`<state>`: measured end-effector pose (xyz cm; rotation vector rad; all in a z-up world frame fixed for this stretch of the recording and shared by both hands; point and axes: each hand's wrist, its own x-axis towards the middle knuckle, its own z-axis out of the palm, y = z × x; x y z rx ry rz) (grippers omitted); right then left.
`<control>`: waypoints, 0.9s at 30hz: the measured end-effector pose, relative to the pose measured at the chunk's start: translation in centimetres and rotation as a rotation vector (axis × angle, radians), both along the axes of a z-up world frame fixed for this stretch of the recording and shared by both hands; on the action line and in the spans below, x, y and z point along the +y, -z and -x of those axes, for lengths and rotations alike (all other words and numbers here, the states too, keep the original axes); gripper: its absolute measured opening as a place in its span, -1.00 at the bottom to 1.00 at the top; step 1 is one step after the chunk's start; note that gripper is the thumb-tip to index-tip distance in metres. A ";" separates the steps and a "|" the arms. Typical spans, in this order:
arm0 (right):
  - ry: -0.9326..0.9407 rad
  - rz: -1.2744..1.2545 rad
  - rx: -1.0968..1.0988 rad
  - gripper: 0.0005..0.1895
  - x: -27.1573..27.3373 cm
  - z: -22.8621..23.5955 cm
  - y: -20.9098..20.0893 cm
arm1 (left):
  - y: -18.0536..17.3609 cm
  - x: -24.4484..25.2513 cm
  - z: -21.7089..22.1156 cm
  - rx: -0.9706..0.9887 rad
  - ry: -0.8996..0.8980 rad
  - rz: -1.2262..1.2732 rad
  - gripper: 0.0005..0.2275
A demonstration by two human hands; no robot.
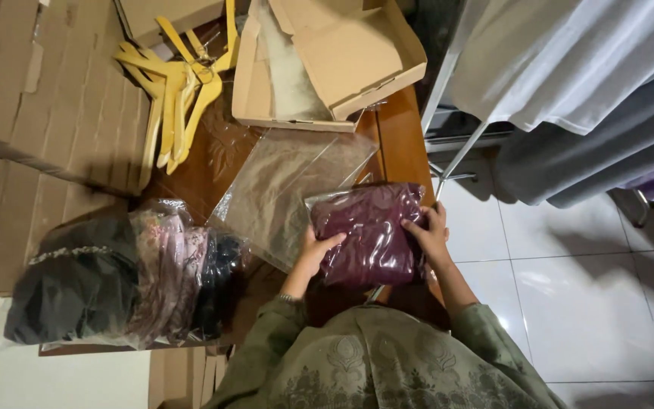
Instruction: Packing clothes into plastic sleeves and cardboard boxes for shipping.
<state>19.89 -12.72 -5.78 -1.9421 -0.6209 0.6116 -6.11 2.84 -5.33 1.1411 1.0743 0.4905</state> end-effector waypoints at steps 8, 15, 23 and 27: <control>-0.035 -0.502 0.543 -0.49 -2.0 2.3 -0.9 | -3.1 -3.0 2.2 -0.427 0.004 -0.109 -0.46; 0.012 -0.352 0.863 -0.50 -1.1 2.8 -2.5 | -5.9 -3.5 3.1 -0.393 -0.142 -0.230 -0.49; -0.145 -0.086 0.844 -0.47 3.2 7.5 -9.6 | -13.1 -2.3 6.7 -0.358 -0.225 -0.442 -0.37; -0.289 -0.221 0.675 -0.47 6.7 10.7 -10.3 | -19.5 -0.8 12.3 0.083 -0.230 -0.746 -0.38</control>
